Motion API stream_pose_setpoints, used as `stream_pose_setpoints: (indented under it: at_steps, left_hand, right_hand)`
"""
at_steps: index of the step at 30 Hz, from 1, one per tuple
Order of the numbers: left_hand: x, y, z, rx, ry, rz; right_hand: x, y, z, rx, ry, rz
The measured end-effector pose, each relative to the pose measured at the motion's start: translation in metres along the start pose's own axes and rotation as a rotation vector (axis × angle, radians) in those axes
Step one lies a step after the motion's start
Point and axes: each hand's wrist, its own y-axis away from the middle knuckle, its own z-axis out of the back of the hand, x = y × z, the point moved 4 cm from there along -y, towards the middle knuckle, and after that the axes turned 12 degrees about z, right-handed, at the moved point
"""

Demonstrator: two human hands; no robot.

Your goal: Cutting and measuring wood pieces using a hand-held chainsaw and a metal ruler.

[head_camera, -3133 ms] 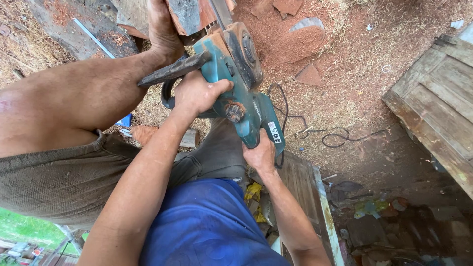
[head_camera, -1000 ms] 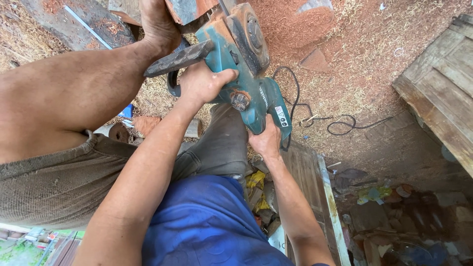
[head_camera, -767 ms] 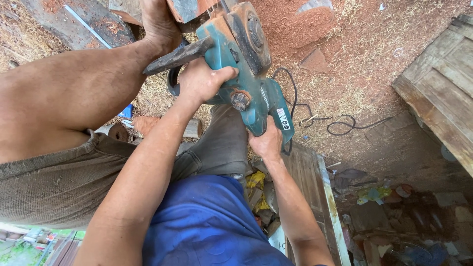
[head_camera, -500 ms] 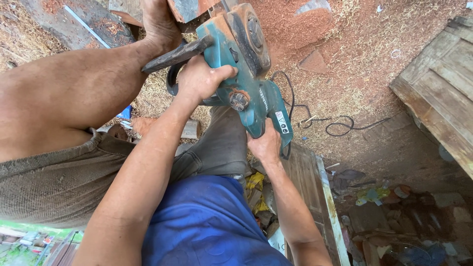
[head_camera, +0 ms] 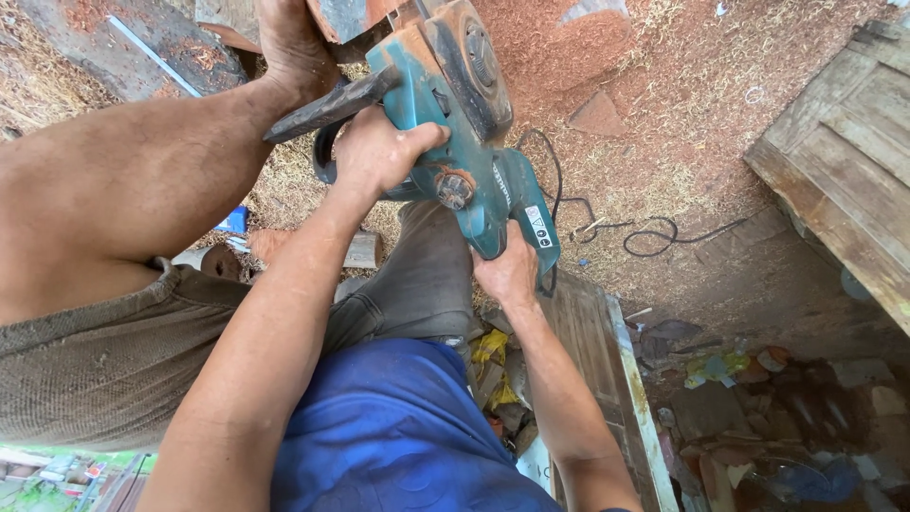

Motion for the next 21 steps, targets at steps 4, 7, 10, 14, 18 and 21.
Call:
stream_pose_setpoints:
  at_steps: [4,7,10,14,18,21]
  left_hand:
    - [-0.001,0.002,-0.006,0.046,-0.005,0.034]
    - [-0.003,0.001,-0.007,0.017,-0.013,-0.003]
    - [-0.006,0.001,-0.009,-0.007,-0.024,-0.033]
    - [-0.001,-0.006,-0.021,0.005,-0.046,-0.019]
    - [0.0,-0.011,-0.031,-0.011,-0.056,-0.033]
    - [0.004,-0.019,-0.041,-0.023,-0.092,-0.042]
  right_hand:
    - [-0.004,-0.006,0.001,0.006,0.002,0.006]
    - [-0.013,-0.011,-0.003,0.001,-0.001,0.016]
    - [-0.029,-0.016,-0.011,-0.002,-0.035,0.065]
    - [-0.037,-0.024,-0.011,-0.032,-0.006,0.108]
    - [-0.041,-0.035,-0.011,-0.043,-0.01,0.113]
    - [-0.047,-0.042,-0.012,-0.039,-0.045,0.136]
